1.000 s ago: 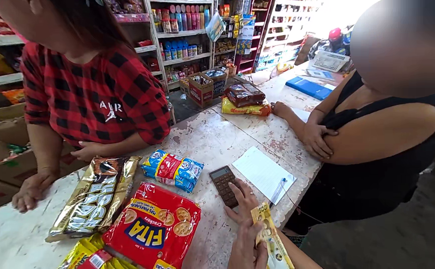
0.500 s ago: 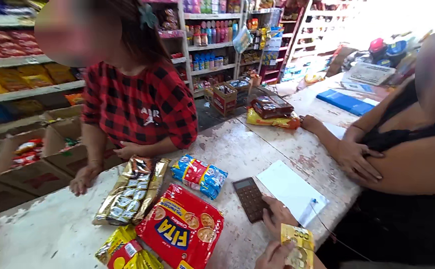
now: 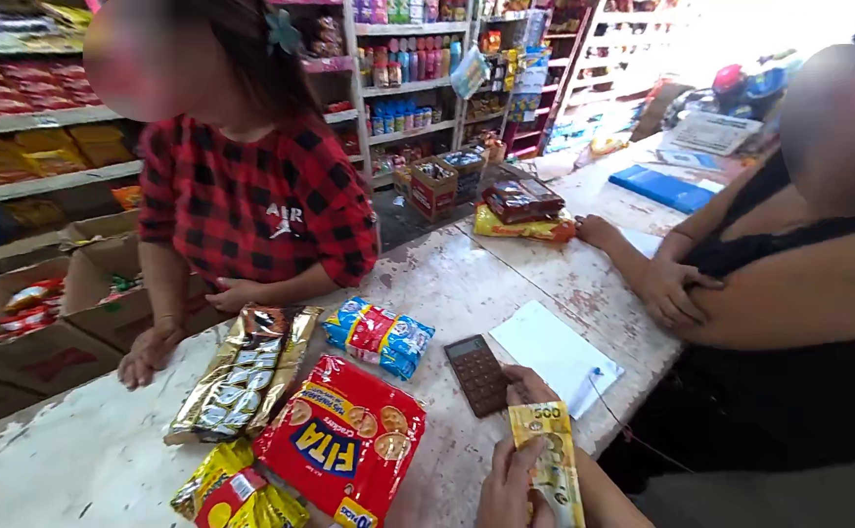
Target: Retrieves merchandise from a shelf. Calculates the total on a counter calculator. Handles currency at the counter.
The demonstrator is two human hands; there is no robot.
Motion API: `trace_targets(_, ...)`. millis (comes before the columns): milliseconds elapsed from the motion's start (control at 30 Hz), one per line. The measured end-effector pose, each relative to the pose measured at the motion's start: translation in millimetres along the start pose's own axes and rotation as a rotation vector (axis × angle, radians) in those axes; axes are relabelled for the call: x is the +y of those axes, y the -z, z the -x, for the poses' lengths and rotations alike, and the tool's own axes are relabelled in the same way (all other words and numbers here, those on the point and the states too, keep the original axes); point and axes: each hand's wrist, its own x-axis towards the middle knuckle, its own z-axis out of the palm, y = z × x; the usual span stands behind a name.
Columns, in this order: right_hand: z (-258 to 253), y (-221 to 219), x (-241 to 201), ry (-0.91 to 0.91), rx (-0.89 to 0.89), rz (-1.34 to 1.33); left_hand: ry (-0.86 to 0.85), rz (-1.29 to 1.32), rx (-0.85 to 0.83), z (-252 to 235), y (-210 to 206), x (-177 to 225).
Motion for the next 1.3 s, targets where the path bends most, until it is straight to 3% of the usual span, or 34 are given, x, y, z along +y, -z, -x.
trace_targets(133,-0.8,-3.9,4.8,0.082,0.108,-0.005,-0.019,0.018,-0.024,-3.7,1.1,-1.3)
trace_targets(533,-2.1,-16.2,10.3,0.125,0.122,0.098,-0.025,-0.004,-0.025,-0.4,3.1,-3.5)
trace_targets(800,-3.1,-8.9,-1.7,0.015,0.053,0.107,-0.001,-0.024,-0.027,-1.1,1.6,-3.4)
trace_targets(1133,-3.6,-12.8,5.1,0.021,0.080,0.113,-0.037,-0.008,-0.055,0.0,-1.7,-9.5)
trace_targets(1300,-2.3,-13.8,21.5,0.163,0.074,0.166,-0.123,-0.014,-0.146,1.0,-0.7,-11.1)
